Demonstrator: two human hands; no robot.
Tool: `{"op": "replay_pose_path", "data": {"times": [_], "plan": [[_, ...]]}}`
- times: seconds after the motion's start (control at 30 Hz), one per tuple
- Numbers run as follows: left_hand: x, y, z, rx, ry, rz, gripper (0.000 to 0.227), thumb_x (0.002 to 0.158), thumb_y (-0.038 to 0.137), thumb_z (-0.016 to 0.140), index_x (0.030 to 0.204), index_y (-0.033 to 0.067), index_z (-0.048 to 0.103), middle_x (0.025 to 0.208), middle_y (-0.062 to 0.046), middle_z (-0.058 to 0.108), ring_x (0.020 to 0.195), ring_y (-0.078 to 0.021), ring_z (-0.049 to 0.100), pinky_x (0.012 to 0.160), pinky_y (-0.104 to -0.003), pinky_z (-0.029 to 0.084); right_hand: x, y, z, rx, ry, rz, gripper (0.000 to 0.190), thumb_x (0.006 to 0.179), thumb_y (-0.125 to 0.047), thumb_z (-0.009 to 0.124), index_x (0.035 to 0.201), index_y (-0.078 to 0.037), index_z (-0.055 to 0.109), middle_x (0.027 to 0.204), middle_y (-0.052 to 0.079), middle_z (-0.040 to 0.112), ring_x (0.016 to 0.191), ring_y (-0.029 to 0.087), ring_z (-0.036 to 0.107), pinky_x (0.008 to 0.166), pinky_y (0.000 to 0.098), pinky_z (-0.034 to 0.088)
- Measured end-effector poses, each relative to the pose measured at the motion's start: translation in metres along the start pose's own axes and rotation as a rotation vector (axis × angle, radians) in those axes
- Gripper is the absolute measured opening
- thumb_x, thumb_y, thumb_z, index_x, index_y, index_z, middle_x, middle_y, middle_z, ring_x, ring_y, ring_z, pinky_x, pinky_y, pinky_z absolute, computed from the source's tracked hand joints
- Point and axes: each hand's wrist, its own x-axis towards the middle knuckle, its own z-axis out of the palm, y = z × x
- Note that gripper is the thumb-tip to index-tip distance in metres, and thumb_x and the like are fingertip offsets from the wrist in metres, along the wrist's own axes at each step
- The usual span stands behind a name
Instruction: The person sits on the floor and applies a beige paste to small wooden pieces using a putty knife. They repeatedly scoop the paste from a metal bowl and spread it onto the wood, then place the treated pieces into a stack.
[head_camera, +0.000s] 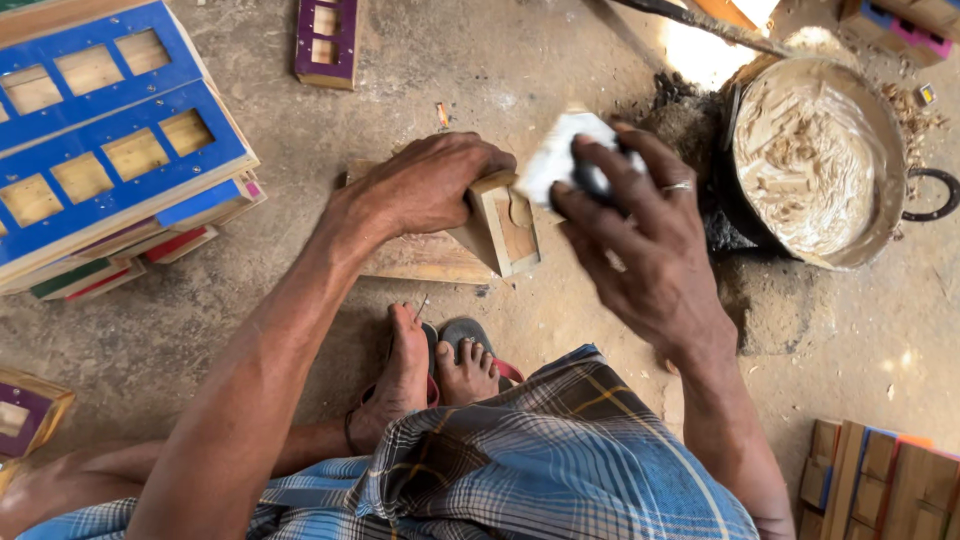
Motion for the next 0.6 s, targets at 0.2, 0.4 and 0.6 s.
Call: {"op": "replay_pose_path", "data": {"times": [0.2,0.4,0.6], "plan": [[0.005,-0.013,-0.001,-0.014,-0.033,0.046,0.055,0.075,-0.006,0.073,0.127,0.0122,0.068,0.127,-0.008,0.071,0.119,-0.024,0.065,0.108,-0.044,0.049,-0.008,-0.026,-0.019,0.035,-0.213,-0.047,0.039,0.086,-0.018,0.081,0.124,-0.008,0.075,0.142,0.014,0.062,0.133,0.039,0.05,0.106,0.0558,0.045],[-0.015,-0.043,0.005,-0.045,0.273,0.074,0.063,0.074,-0.004,0.074,0.135,0.0062,0.062,0.136,-0.017,0.065,0.125,-0.0352,0.059,0.107,-0.052,0.046,-0.053,-0.029,-0.004,0.065,-0.131,0.081,0.043,0.087,-0.016,0.081,0.128,-0.009,0.071,0.144,0.013,0.061,0.138,0.042,0.05,0.111,0.054,0.047],[-0.069,-0.035,0.029,-0.031,0.415,-0.105,0.072,0.08,0.002,0.069,0.15,0.0073,0.051,0.128,-0.02,0.067,0.112,-0.0333,0.066,0.094,-0.048,0.059,-0.064,-0.017,0.018,0.322,0.022,0.26,0.041,0.092,-0.016,0.078,0.13,-0.007,0.068,0.148,0.016,0.057,0.14,0.04,0.053,0.113,0.051,0.05]]}}
